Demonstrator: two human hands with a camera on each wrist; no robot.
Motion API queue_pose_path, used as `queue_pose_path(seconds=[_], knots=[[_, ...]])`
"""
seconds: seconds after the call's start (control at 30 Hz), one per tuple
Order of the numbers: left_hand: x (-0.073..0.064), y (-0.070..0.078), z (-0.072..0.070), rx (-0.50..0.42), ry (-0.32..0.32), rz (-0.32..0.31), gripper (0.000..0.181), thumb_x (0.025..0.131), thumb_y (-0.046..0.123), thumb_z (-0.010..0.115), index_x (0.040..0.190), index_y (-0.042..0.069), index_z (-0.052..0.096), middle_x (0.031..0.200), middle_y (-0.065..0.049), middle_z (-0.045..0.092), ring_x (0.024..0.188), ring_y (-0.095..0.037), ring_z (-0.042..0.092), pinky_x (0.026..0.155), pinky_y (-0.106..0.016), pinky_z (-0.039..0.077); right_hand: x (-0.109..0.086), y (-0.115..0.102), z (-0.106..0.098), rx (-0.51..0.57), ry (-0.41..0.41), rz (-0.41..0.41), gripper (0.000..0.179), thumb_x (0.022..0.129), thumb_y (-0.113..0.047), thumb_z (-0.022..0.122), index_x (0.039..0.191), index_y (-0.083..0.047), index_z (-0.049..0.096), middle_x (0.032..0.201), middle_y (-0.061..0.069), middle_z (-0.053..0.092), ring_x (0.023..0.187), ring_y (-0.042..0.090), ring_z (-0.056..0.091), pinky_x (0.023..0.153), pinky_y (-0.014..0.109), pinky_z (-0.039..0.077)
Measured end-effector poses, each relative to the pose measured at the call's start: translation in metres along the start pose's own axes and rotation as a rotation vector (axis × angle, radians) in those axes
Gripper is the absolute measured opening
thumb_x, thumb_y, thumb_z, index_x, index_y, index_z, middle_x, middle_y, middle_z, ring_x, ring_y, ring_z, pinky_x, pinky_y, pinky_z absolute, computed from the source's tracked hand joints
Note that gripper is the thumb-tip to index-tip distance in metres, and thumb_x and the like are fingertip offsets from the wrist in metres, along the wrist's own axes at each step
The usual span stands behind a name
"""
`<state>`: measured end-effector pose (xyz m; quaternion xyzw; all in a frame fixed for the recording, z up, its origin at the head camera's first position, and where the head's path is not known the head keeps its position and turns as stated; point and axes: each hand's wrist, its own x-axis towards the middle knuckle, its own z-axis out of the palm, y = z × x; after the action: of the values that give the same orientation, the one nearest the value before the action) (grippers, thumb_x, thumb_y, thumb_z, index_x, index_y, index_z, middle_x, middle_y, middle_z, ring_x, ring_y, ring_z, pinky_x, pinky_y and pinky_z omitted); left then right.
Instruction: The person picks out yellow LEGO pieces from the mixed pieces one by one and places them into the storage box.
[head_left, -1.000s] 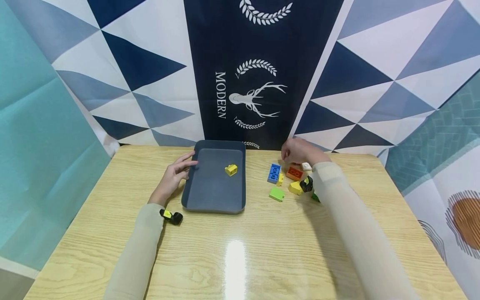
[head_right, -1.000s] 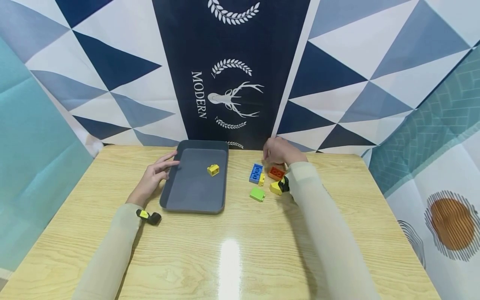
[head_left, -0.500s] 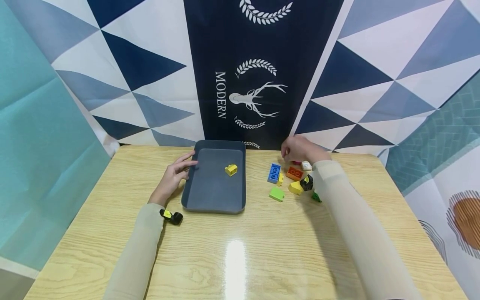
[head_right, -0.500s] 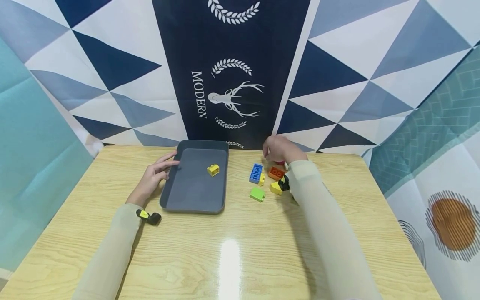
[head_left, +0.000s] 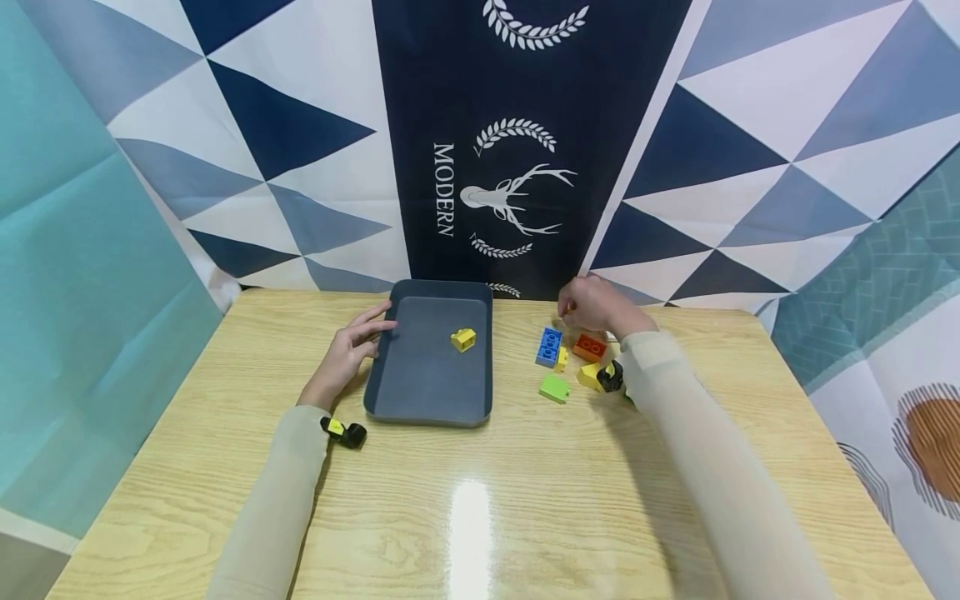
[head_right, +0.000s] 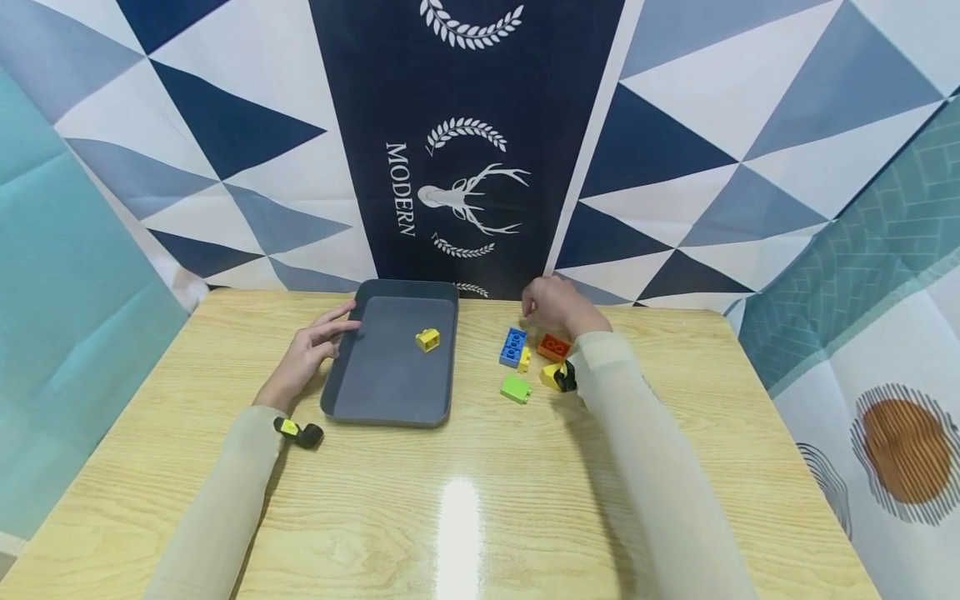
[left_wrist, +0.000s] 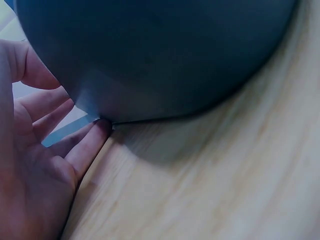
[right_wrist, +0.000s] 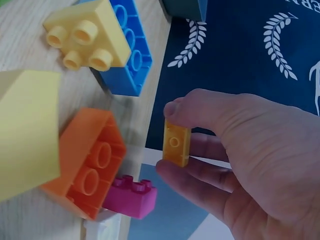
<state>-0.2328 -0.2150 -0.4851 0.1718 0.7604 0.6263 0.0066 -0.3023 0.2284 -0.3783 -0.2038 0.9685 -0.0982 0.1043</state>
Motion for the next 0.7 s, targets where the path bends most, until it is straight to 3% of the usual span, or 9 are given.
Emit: queue_pose_path(seconds=[0.23, 0.7], knots=[[0.001, -0.001, -0.001, -0.008, 0.001, -0.015, 0.049, 0.103, -0.013, 0.044, 0.149, -0.017, 0.062, 0.186, -0.019, 0.034, 0.173, -0.042, 0.031, 0.098, -0.007, 0.049, 0.001, -0.001, 0.01, -0.001, 0.066, 0.006, 0.006, 0.1, -0.004, 0.081, 0.103, -0.006, 0.085, 0.104, 0.014, 0.079, 0.096, 0.031, 0.064, 0.094, 0.046, 0.061], [0.001, 0.0, -0.001, -0.013, -0.002, -0.017, 0.049, 0.104, -0.012, 0.043, 0.149, -0.017, 0.062, 0.186, -0.019, 0.034, 0.173, -0.041, 0.031, 0.094, -0.01, 0.05, 0.0, -0.005, 0.014, 0.034, 0.072, 0.037, 0.006, 0.099, -0.006, 0.084, 0.104, -0.007, 0.085, 0.109, 0.015, 0.078, 0.101, 0.033, 0.064, 0.095, 0.044, 0.06]])
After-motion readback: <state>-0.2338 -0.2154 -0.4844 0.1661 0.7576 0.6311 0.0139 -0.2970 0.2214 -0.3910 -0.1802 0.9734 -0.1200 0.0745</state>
